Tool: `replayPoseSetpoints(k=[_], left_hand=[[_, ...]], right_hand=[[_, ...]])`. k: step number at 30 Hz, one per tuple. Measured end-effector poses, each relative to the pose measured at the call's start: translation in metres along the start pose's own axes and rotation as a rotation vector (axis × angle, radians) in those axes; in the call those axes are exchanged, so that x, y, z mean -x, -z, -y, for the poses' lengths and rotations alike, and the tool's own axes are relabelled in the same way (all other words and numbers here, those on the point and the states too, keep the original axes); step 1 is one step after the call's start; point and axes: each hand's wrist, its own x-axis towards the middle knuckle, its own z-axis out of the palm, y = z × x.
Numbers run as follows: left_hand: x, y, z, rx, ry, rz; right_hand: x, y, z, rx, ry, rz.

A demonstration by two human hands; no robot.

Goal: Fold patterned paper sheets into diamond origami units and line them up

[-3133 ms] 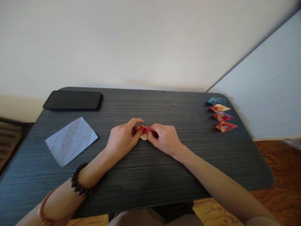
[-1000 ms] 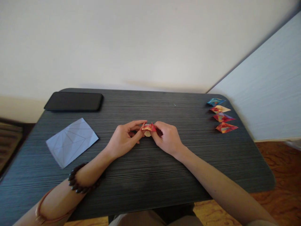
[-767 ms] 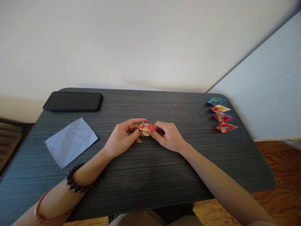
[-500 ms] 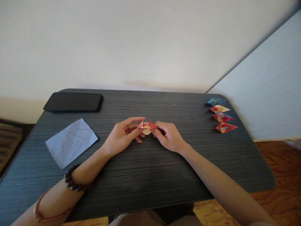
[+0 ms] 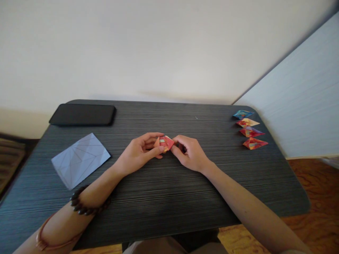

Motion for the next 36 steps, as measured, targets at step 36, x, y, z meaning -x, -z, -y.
replayPoseSetpoints(k=[36], left_hand=[[0.0068, -0.0034, -0.0012, -0.362, -0.126, -0.209]], right_hand=[[0.0007, -0.0057, 0.0021, 0.081, 0.055, -0.021]])
